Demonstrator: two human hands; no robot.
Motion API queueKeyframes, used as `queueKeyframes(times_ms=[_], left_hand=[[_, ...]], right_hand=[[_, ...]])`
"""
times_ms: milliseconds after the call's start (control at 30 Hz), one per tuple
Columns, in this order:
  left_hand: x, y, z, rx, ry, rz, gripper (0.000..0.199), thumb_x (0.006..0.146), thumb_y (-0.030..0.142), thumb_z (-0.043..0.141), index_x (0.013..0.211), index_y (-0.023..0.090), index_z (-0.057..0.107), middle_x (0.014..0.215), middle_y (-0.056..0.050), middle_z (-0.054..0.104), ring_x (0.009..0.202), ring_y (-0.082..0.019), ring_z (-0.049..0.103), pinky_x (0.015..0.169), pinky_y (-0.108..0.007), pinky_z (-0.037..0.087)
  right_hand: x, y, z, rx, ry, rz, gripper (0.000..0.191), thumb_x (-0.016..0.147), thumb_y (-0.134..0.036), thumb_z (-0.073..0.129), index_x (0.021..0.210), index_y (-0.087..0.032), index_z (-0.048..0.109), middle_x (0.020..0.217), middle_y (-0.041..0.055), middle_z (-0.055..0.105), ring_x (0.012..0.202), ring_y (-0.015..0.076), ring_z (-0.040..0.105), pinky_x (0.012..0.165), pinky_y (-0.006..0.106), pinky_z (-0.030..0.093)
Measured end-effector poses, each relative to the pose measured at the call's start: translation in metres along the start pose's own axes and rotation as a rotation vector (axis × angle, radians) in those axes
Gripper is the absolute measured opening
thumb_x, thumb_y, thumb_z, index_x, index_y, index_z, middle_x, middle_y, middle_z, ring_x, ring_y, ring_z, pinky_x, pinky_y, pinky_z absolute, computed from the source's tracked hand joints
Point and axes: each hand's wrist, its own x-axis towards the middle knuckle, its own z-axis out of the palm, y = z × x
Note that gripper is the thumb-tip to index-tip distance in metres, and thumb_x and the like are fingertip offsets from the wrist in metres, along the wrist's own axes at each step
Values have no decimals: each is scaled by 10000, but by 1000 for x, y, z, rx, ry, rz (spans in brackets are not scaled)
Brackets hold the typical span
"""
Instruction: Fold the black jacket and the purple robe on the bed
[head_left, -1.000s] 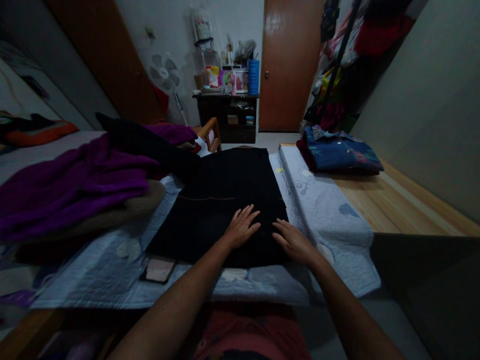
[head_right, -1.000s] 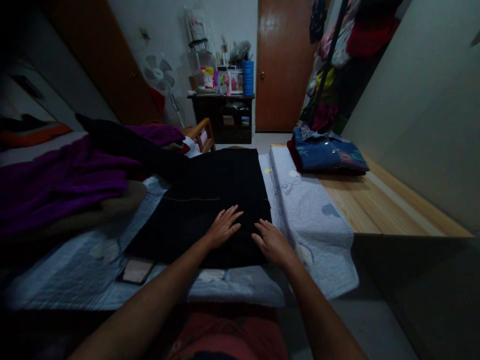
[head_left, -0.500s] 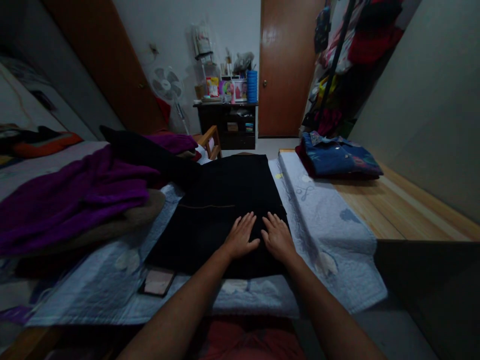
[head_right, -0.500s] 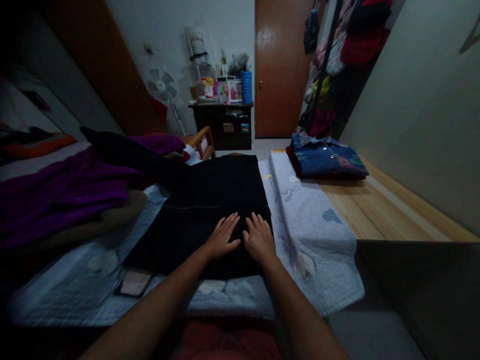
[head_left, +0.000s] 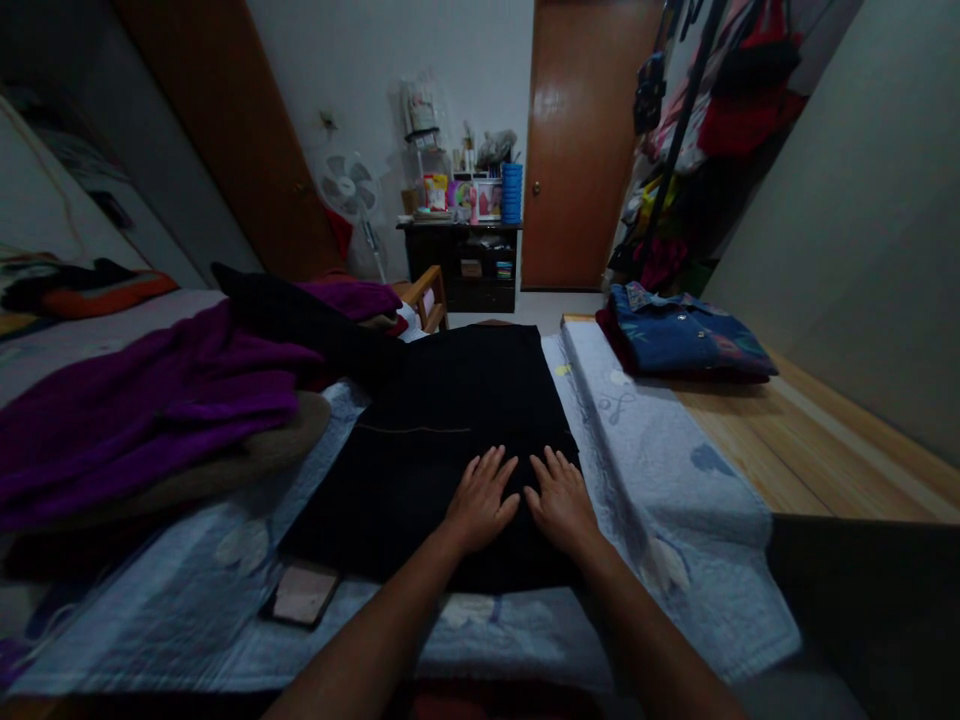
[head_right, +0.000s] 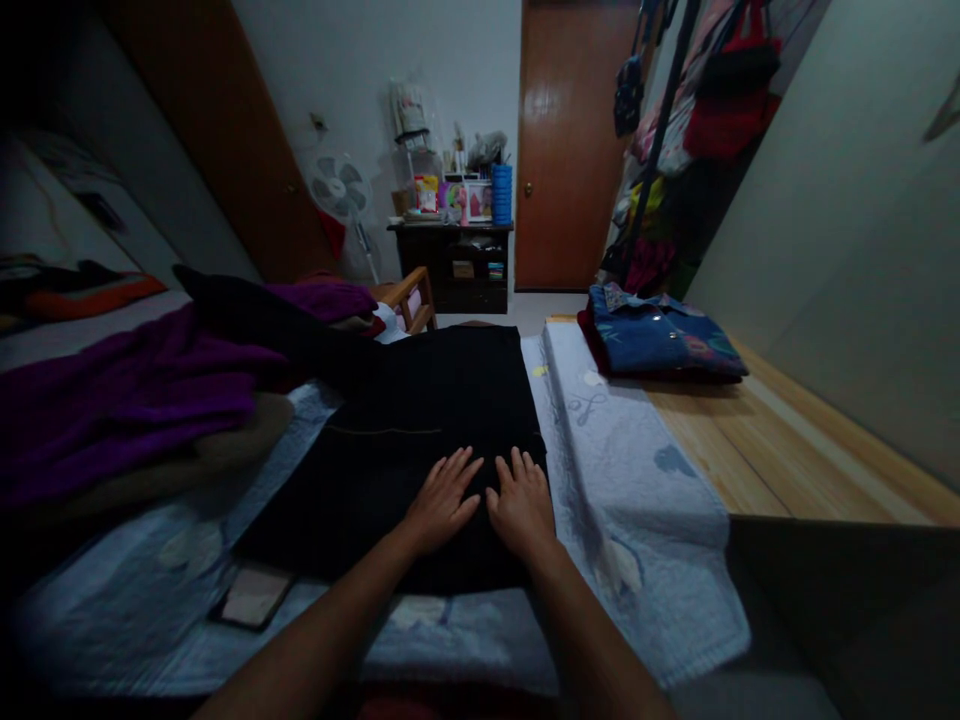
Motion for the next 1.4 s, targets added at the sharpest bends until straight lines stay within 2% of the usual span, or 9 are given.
queueKeyframes(times_ms=[100, 167, 300, 400, 567, 900, 1167, 1333, 1400], left_hand=[[0, 0, -2, -6, -10, 1, 583, 932, 429, 428, 1473, 233, 333, 1579, -95, 248, 1463, -242, 177, 1176, -480, 167], [0, 1, -3, -10, -13, 4, 585, 934, 431, 422, 1477, 236, 324, 1583, -92, 240, 1464, -243, 170, 1177, -481, 162], [0, 1, -3, -20, -21, -8, 591, 933, 426, 423, 1481, 232, 316, 1586, -91, 231, 1466, -246, 163, 1179, -481, 158], [0, 1, -2, -22, -23, -7, 596, 932, 424, 427, 1483, 228, 313, 1585, -97, 232, 1466, -246, 163, 1179, -485, 161], [-1, 1, -3, -20, -24, -8, 593, 938, 428, 416, 1488, 235, 305, 1586, -91, 230, 1466, -240, 161, 1178, -484, 168], [-1, 0, 1, -20, 11, -4, 573, 945, 432, 397, 1481, 245, 315, 1580, -79, 253, 1464, -225, 175, 1181, -471, 168], [-1, 3, -5, -35, -18, -22, 576, 944, 434, 407, 1478, 235, 324, 1583, -94, 237, 1461, -233, 188, 1179, -478, 172], [-2, 2, -3, -59, 14, -8, 572, 946, 436, 407, 1476, 236, 326, 1581, -94, 241, 1459, -232, 192, 1177, -483, 173], [-3, 1, -2, -58, 20, -5, 577, 944, 437, 412, 1478, 239, 321, 1583, -93, 236, 1461, -232, 188, 1177, -483, 174]], right_hand=[[25, 6, -16, 79, -46, 5, 315, 904, -336, 483, 1092, -181, 683, 1134, 139, 684, 1060, 266, 625, 915, 359, 452], [51, 11, -24, 150, -37, 55, 294, 923, -269, 423, 995, -191, 697, 945, 103, 723, 911, 224, 666, 833, 313, 476], [101, 22, -16, 270, 176, 74, 354, 877, -155, 435, 1172, -148, 632, 1170, 120, 666, 1096, 215, 609, 965, 330, 441], [115, 32, 8, 291, 217, 90, 335, 861, -159, 469, 1147, -135, 642, 1267, 128, 615, 1214, 220, 539, 1056, 366, 382], [113, 45, 33, 370, 257, 149, 243, 861, -223, 514, 1009, -144, 690, 1267, 131, 615, 1238, 229, 521, 1076, 378, 357], [123, 51, 33, 430, 305, 299, 221, 815, -266, 470, 759, -187, 669, 901, 108, 678, 973, 228, 592, 891, 332, 424], [110, 58, -5, 485, 199, 290, 362, 857, -369, 317, 716, -195, 601, 707, 32, 627, 664, 169, 565, 578, 252, 395], [96, 57, -24, 447, 115, 175, 371, 871, -428, 392, 636, -200, 567, 624, 12, 581, 604, 158, 531, 585, 266, 387], [97, 53, -20, 387, 135, 109, 299, 863, -384, 434, 753, -184, 628, 760, 48, 647, 726, 184, 585, 687, 291, 433]])
